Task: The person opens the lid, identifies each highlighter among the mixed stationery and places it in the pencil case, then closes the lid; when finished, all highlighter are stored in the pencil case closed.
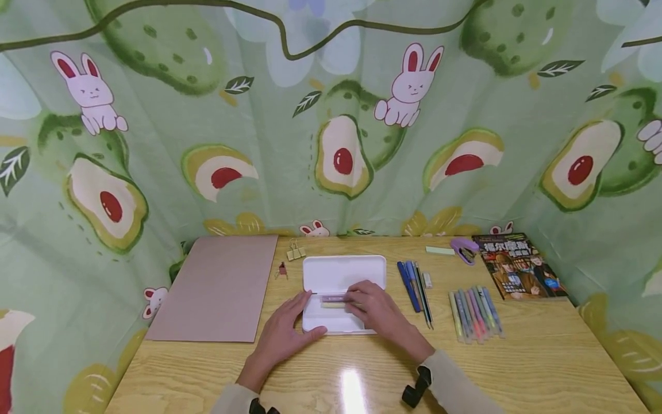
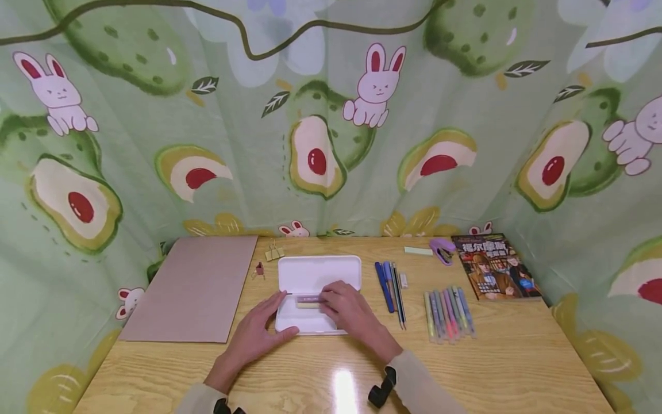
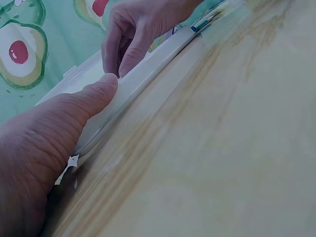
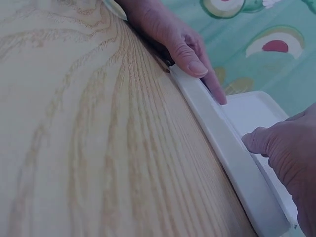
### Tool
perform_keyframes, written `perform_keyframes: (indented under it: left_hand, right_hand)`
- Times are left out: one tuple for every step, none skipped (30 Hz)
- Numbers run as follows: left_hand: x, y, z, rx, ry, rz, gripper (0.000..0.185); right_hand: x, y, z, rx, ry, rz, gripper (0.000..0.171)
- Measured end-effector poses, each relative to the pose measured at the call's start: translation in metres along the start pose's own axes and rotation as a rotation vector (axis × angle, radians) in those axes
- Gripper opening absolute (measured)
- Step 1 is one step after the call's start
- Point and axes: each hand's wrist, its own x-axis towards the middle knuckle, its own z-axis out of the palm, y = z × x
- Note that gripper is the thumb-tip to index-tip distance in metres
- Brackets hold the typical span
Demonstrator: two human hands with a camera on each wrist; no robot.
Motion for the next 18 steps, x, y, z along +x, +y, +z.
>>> perform_keyframes:
  left_hand:
    - [0.000,0.000,0.000,0.001,0.000,0.000,0.098]
    - [0.000,0.000,0.000,0.002,0.000,0.000,0.098]
    - [0.000,0.000,0.000,0.002,-0.001,0.000,0.098]
    - [0.000,0.000,0.000,0.003,-0.001,0.001,0.098]
    - [0.001,0.000,0.000,0.003,-0.001,0.003,0.098]
    - [0.001,0.000,0.000,0.002,0.000,0.003,0.098]
    - [0.001,0.000,-0.001,0.002,0.000,0.003,0.098]
    - [0.001,0.001,-0.001,0.001,0.001,0.003,0.098]
    - [0.001,0.001,-0.001,-0.002,0.002,0.003,0.098]
    - [0.001,0.001,-0.001,-0.004,0.003,0.002,0.098]
    - [0.001,0.001,-0.001,-0.008,0.003,0.001,0.098]
    - [0.001,0.001,-0.001,-0.009,0.002,-0.001,0.098]
    - [0.000,0.001,-0.001,-0.008,0.001,-0.003,0.098]
    - [0.000,0.001,0.000,-0.008,0.002,-0.003,0.098]
    - [0.000,0.002,0.000,-0.009,0.003,-0.004,0.098]
    - [0.000,0.001,0.000,-0.010,0.003,-0.005,0.098]
    - [0.000,0.001,0.000,-0.011,0.002,-0.005,0.098]
    - [0.000,0.001,0.000,-0.012,0.001,-0.004,0.098]
  right_hand:
    - [-0.001,0.000,-0.001,0.003,0.006,0.000,0.013]
    - [-0.002,0.001,-0.003,0.008,0.012,0.002,0.014]
    - [-0.004,0.001,-0.005,0.014,0.020,0.005,0.016]
    - [-0.005,0.002,-0.007,0.023,0.027,0.008,0.017]
    - [-0.006,0.002,-0.009,0.032,0.035,0.010,0.020]
    - [-0.008,0.002,-0.011,0.040,0.046,0.010,0.023]
    - [-0.009,0.003,-0.013,0.047,0.057,0.014,0.026]
    - [-0.011,0.003,-0.015,0.055,0.069,0.018,0.029]
    - [-0.013,0.003,-0.017,0.059,0.080,0.021,0.032]
    - [-0.015,0.004,-0.018,0.061,0.091,0.024,0.035]
    - [-0.018,0.003,-0.020,0.061,0.101,0.029,0.038]
    - [-0.021,0.003,-0.022,0.061,0.110,0.036,0.041]
    - [-0.024,0.003,-0.024,0.064,0.117,0.049,0.043]
    - [-0.027,0.003,-0.026,0.068,0.123,0.061,0.045]
    - [-0.030,0.003,-0.028,0.067,0.129,0.072,0.046]
    - [-0.034,0.003,-0.030,0.067,0.136,0.086,0.047]
    - [-0.037,0.002,-0.031,0.071,0.145,0.099,0.047]
    - [-0.041,0.002,-0.034,0.082,0.156,0.111,0.047]
